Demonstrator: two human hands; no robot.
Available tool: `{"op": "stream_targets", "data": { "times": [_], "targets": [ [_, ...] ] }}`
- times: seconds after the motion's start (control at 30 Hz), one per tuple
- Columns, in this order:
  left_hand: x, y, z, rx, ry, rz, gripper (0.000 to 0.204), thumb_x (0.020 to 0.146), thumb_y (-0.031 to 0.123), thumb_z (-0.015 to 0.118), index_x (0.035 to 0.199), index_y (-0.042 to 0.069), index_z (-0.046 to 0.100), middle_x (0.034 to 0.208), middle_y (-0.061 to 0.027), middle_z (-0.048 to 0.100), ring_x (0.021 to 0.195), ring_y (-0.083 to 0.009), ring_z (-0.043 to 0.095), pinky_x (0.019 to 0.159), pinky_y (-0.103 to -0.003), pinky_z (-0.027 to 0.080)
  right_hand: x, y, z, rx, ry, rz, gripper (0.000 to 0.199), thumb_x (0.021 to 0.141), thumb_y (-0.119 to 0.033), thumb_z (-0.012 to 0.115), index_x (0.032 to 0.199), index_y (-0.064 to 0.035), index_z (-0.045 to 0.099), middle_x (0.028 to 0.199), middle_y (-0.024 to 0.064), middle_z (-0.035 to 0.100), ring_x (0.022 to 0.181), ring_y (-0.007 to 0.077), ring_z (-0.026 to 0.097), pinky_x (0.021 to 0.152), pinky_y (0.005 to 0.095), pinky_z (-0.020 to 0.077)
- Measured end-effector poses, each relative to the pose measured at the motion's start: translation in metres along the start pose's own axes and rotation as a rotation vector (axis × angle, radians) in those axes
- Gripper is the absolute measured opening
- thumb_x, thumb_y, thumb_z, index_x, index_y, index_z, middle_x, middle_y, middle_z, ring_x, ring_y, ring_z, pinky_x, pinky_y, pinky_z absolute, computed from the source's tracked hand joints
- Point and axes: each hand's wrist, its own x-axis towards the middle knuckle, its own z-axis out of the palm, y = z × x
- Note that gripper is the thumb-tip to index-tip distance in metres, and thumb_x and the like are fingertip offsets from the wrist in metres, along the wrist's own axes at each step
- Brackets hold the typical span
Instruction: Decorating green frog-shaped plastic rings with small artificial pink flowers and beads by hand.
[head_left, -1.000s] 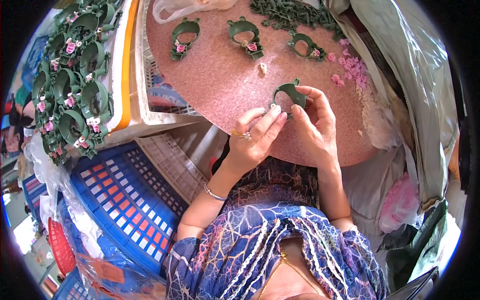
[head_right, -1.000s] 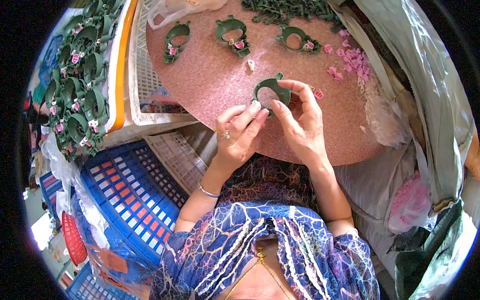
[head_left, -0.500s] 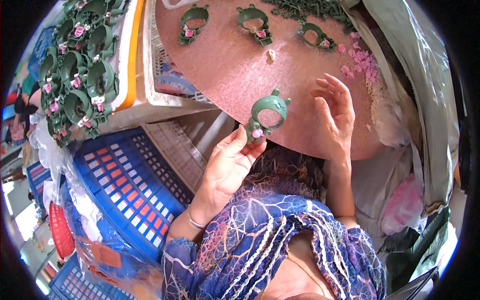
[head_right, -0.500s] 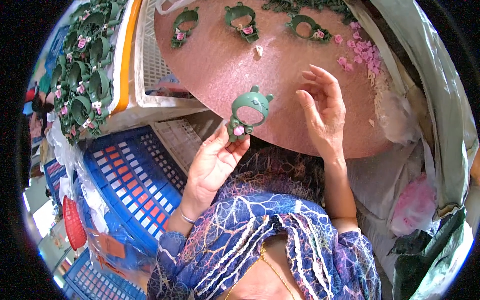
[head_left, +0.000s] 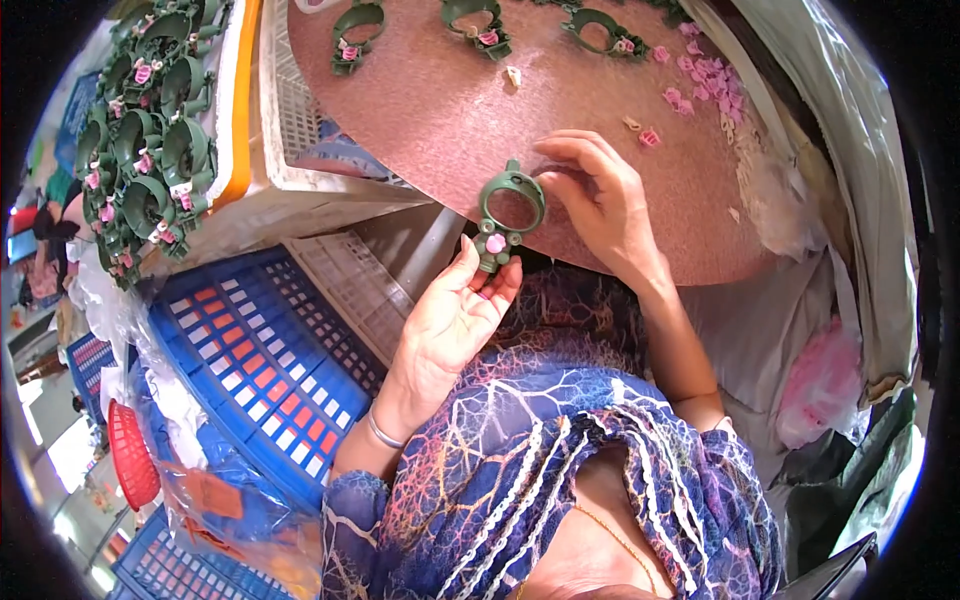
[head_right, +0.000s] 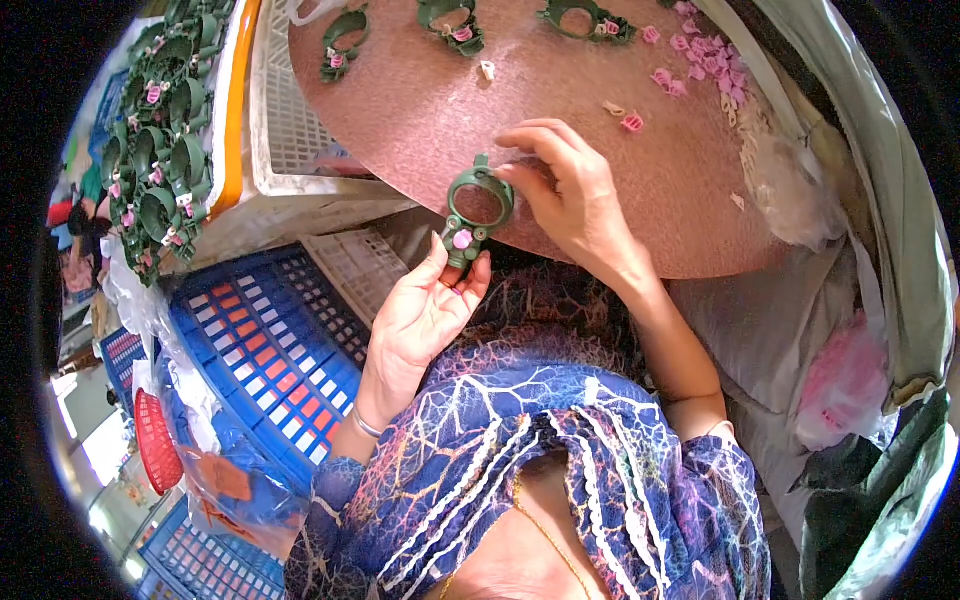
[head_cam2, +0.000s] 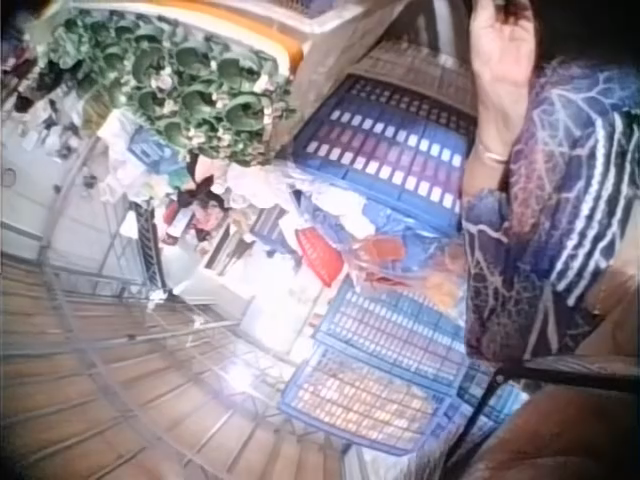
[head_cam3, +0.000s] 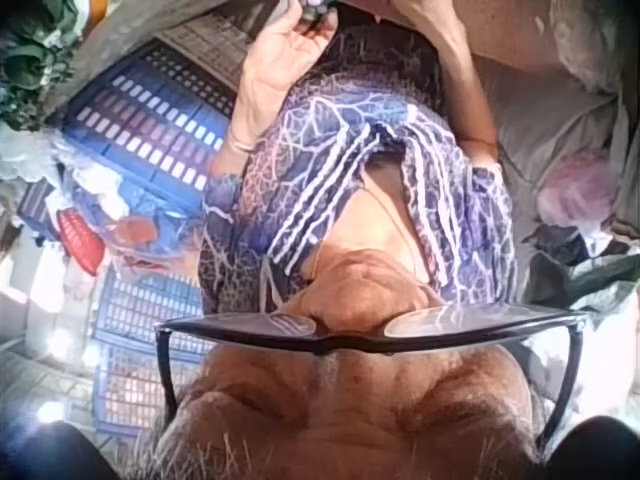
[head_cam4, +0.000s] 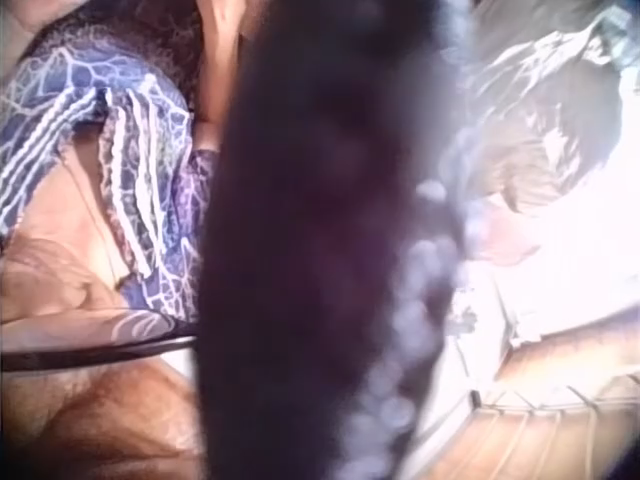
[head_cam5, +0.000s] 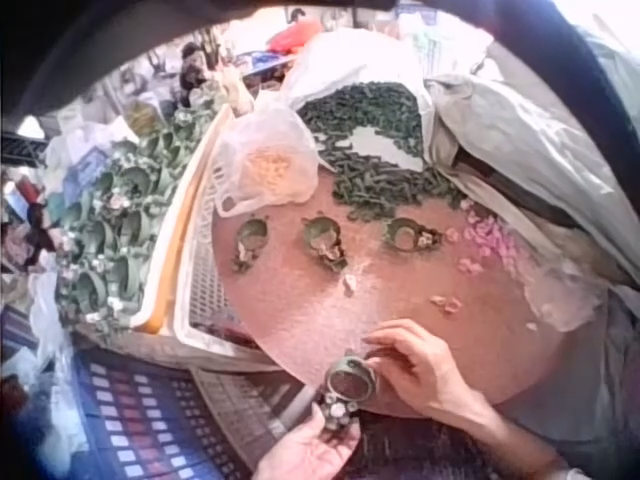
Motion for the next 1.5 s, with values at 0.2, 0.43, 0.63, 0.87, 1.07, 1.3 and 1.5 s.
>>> {"op": "stream_targets", "data": {
  "times": [0.2, 0.43, 0.63, 0.87, 1.07, 1.3, 1.5],
  "targets": [
    [0.005, 0.001, -0.011, -0.124, -0.051, -0.071, 0.026, 0.095, 0.019, 0.062, 0.109, -0.003, 0.061, 0.107, -0.0143, 0.065, 0.105, -0.0295, 0.059, 0.099, -0.042, 0.051, 0.004, 0.01, 0.009, -0.04, -0.042, -0.087, 0.026, 0.083, -0.01, 0.072, 0.107, -0.0013, 0.066, 0.103, 0.0138, 0.065, 0.091, 0.027, 0.064, 0.079, 0.0344, 0.0518],
    [0.006, -0.005, -0.017, -0.191, -0.095, -0.107, 0.023, 0.098, 0.017, 0.058, 0.11, -0.002, 0.061, 0.108, -0.0149, 0.065, 0.107, -0.0284, 0.06, 0.101, -0.045, 0.05, 0.004, 0.008, 0.009, -0.048, -0.067, -0.102, 0.028, 0.082, -0.013, 0.073, 0.107, -0.0017, 0.066, 0.106, 0.0143, 0.065, 0.097, 0.031, 0.062, 0.085, 0.0386, 0.0495],
    [0.009, -0.009, -0.016, -0.225, -0.136, -0.139, 0.021, 0.099, 0.016, 0.055, 0.113, 0.002, 0.061, 0.11, -0.0143, 0.065, 0.107, -0.0269, 0.061, 0.101, -0.046, 0.05, 0.003, 0.012, 0.009, -0.098, -0.073, -0.137, 0.03, 0.08, -0.017, 0.074, 0.106, -0.003, 0.066, 0.106, 0.0133, 0.066, 0.098, 0.0325, 0.061, 0.087, 0.0398, 0.0476],
    [0.016, -0.011, -0.015, -0.121, -0.178, -0.061, 0.022, 0.098, 0.018, 0.056, 0.115, 0.006, 0.06, 0.11, -0.0109, 0.066, 0.105, -0.0222, 0.063, 0.099, -0.045, 0.053, 0.004, 0.001, 0.027, -0.299, -0.071, -0.205, 0.033, 0.075, -0.032, 0.077, 0.1, -0.0113, 0.069, 0.102, 0.0087, 0.064, 0.099, 0.0313, 0.056, 0.089, 0.0443, 0.0414],
    [0.005, -0.018, -0.001, 0.457, 0.009, 0.235, 0.032, 0.093, 0.021, 0.068, 0.119, 0.008, 0.055, 0.106, -0.0066, 0.063, 0.09, -0.0182, 0.062, 0.083, -0.034, 0.055, 0.006, 0.01, 0.026, -0.386, -0.132, -0.17, 0.027, 0.074, -0.031, 0.078, 0.087, -0.01, 0.067, 0.096, 0.0074, 0.062, 0.098, 0.031, 0.054, 0.086, 0.0446, 0.0403],
    [0.033, -0.025, -0.009, 1.756, 0.018, 1.719, 0.067, 0.064, 0.017, 0.09, 0.122, 0.0, 0.061, 0.098, -0.0109, 0.059, 0.084, -0.0255, 0.058, 0.074, -0.035, 0.049, 0.007, 0.01, 0.027, -0.441, -0.134, -0.184, 0.028, 0.073, -0.033, 0.078, 0.085, -0.01, 0.067, 0.095, 0.0074, 0.061, 0.097, 0.0305, 0.054, 0.086, 0.0449, 0.0395],
    [0.041, -0.03, -0.004, 1.772, 0.035, 1.795, 0.052, 0.068, 0.007, 0.083, 0.115, -0.004, 0.064, 0.084, -0.0148, 0.061, 0.073, -0.0311, 0.061, 0.067, -0.04, 0.051, 0.022, 0.015, 0.015, -0.238, -0.287, -0.139, 0.022, 0.085, -0.029, 0.07, 0.089, -0.0075, 0.068, 0.098, 0.0094, 0.063, 0.098, 0.0287, 0.055, 0.087, 0.0455, 0.039]
  ]
}}
